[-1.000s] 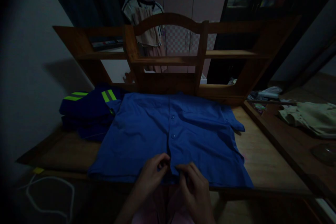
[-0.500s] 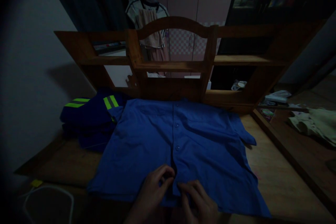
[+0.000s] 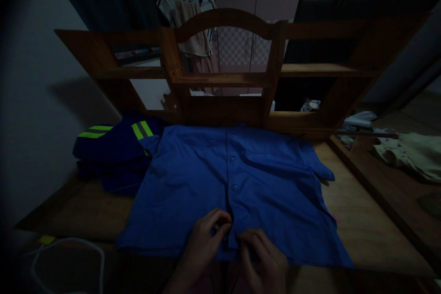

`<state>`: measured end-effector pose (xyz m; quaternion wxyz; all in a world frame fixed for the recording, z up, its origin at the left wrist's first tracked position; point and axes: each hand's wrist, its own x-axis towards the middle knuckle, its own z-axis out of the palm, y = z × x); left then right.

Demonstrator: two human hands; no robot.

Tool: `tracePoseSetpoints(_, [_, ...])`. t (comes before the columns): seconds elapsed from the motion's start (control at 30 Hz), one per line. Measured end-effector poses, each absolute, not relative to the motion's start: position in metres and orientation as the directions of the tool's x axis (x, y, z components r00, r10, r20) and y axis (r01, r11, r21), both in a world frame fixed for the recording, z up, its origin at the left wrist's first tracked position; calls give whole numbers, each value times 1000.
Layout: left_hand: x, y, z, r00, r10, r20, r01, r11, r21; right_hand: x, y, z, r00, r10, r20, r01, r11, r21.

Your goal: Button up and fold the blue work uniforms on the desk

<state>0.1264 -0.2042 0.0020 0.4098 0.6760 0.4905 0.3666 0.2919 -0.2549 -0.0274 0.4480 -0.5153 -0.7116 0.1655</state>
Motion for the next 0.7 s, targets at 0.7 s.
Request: tracePoseSetpoints(0.7, [131, -224, -12, 215, 946, 243, 479, -319, 818, 296, -258, -13, 6, 952, 307, 449, 271, -851])
